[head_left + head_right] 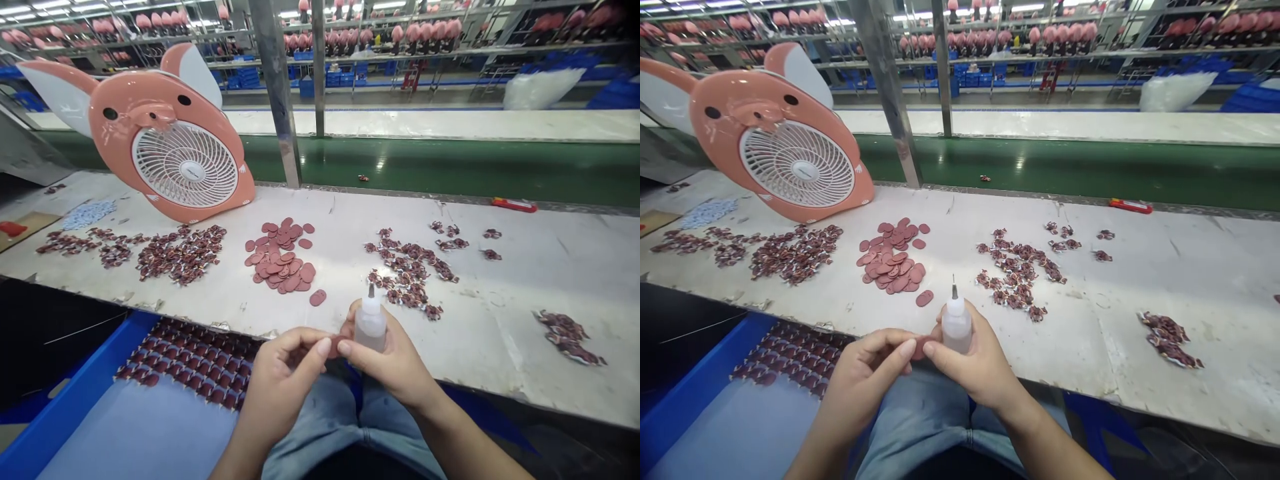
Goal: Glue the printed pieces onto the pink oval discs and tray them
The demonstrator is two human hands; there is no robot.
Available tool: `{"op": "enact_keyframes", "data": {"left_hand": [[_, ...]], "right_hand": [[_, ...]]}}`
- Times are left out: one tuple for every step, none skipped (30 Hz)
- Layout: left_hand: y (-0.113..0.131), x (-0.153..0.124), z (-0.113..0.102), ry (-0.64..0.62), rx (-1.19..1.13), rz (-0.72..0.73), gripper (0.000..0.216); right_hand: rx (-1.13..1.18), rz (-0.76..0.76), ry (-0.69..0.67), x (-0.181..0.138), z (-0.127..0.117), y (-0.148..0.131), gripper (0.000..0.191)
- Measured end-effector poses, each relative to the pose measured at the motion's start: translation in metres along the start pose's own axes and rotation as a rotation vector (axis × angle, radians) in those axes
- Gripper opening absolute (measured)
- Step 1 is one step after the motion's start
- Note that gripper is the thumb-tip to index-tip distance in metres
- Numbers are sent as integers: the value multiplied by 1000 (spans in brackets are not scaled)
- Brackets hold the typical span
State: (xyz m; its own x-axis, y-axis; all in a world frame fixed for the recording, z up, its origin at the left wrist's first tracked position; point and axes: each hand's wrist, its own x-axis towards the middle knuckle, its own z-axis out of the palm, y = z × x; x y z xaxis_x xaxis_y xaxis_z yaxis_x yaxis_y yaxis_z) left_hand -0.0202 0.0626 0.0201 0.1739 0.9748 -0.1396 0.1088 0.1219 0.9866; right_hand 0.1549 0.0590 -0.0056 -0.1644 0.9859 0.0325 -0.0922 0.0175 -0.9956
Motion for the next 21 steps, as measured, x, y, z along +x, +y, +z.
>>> {"op": "enact_keyframes", "data": {"left_hand": [[-2, -1, 0, -55, -61, -55, 25], [-6, -2, 0, -139, -144, -131, 29], [-10, -2, 0, -244, -237, -216, 33], [-15, -1, 0, -359, -323, -299, 36], [-21, 0, 1, -468, -396, -370, 39], [-27, 0, 2, -559, -449, -421, 42], [-32, 0, 5, -629, -482, -458, 45], [-38, -1, 8, -673, -502, -481, 47], [-43, -2, 11, -695, -523, -497, 50], [-48, -4, 14, -704, -555, -515, 52], [-52, -7, 17, -697, -590, -528, 53], [-56, -10, 20, -671, -628, -533, 54], [-59, -13, 21, -629, -668, -530, 55], [-62, -16, 23, -574, -706, -521, 54], [-64, -20, 23, -513, -739, -506, 53], [-65, -23, 23, -448, -771, -492, 49], [-64, -27, 23, -383, -798, -482, 45], [-63, -30, 23, -323, -822, -480, 40], [-60, -33, 23, -270, -840, -486, 36], [-57, -36, 23, -226, -851, -498, 33], [-53, -38, 24, -190, -854, -511, 30]], "right_hand": [[19, 23, -61, -2, -2, -3, 31], [30, 46, -129, -5, -6, -7, 30], [33, 67, -202, -8, -9, -11, 29], [29, 86, -275, -10, -13, -15, 28], [20, 101, -343, -13, -16, -19, 27], [6, 114, -401, -15, -18, -24, 26], [-10, 122, -447, -18, -19, -28, 25], [-26, 127, -482, -20, -18, -31, 25], [-42, 133, -507, -22, -17, -32, 26], [-61, 136, -504, -24, -16, -32, 29], [-91, 135, -456, -26, -14, -31, 35], [-130, 128, -359, -29, -13, -28, 42], [-174, 114, -226, -31, -13, -24, 47], [-223, 92, -79, -34, -14, -20, 51], [-276, 65, 54, -37, -16, -15, 53], [-328, 42, 155, -39, -19, -11, 51], [-371, 30, 212, -42, -22, -7, 48], [-401, 25, 239, -45, -25, -5, 45], [-419, 33, 258, -48, -27, -4, 42], [-421, 56, 281, -51, -29, -3, 40], [-414, 86, 313, -54, -29, -3, 38]]}}
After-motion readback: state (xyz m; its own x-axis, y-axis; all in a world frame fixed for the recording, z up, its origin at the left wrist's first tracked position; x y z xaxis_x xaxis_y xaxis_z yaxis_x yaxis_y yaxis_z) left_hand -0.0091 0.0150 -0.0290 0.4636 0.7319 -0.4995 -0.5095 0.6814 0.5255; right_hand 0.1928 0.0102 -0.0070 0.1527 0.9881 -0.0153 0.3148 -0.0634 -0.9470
